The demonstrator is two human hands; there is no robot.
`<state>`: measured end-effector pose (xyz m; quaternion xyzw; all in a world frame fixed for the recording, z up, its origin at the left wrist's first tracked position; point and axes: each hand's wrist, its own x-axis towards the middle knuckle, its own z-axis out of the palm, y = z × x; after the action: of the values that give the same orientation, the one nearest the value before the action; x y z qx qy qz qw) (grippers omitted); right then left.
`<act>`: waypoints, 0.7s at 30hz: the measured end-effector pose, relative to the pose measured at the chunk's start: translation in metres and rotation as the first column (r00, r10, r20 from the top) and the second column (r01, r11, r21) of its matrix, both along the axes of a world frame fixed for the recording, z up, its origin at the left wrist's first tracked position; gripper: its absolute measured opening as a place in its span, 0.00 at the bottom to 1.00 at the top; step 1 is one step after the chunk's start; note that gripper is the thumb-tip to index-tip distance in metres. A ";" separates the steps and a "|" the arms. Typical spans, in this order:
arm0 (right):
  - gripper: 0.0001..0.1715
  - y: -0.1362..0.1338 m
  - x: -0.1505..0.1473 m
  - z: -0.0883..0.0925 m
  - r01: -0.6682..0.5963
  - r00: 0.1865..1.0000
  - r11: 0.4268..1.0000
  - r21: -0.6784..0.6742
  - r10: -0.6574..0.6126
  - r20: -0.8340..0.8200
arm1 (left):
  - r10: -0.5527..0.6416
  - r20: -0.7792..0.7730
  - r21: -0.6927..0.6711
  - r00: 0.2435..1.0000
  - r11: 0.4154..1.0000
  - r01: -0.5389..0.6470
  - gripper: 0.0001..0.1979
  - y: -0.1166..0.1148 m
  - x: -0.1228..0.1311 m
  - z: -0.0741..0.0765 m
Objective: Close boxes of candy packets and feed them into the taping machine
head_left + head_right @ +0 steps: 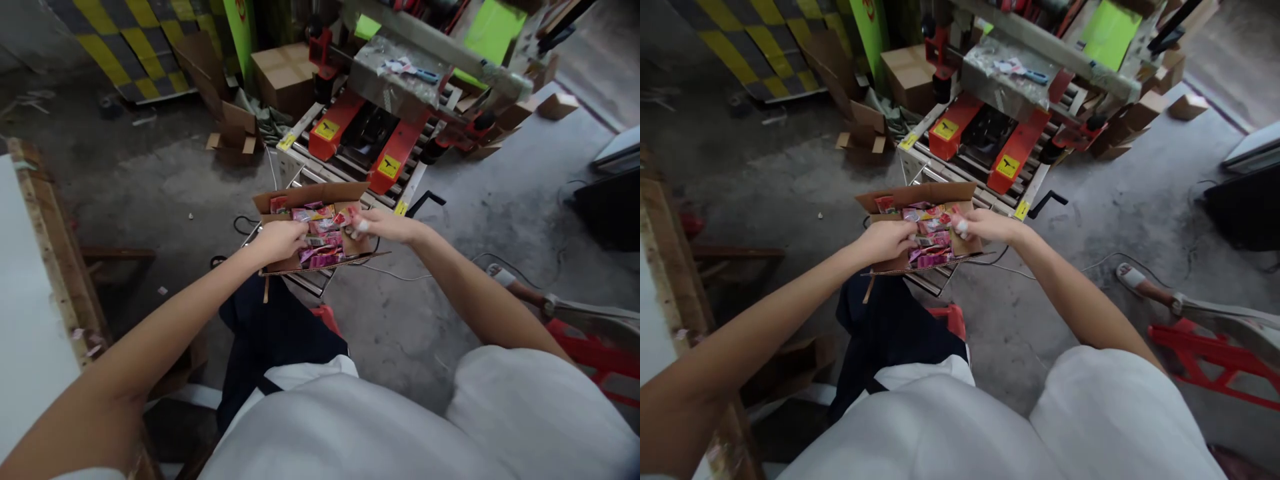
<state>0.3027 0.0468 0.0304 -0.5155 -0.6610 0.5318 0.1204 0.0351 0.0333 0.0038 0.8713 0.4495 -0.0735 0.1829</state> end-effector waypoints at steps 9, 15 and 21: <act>0.11 0.005 -0.012 -0.017 0.248 0.969 0.962 0.113 -0.248 -0.009 | 0.034 0.174 -0.409 0.984 0.912 0.041 0.43 0.002 -0.024 0.031; 0.33 0.021 0.014 0.041 -0.179 0.983 0.979 0.100 0.182 -0.024 | 0.078 0.196 -0.454 0.978 0.891 0.020 0.40 0.000 -0.022 0.033; 0.17 0.017 -0.002 0.047 -0.233 0.966 0.970 0.066 0.239 -0.102 | 0.079 0.222 -0.539 0.972 0.840 0.055 0.30 0.003 -0.023 0.042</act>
<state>0.3005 0.0642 0.0778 -0.4001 -0.7240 0.5519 0.1058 0.0123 0.0361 0.0455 0.7837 0.3908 -0.0925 0.4739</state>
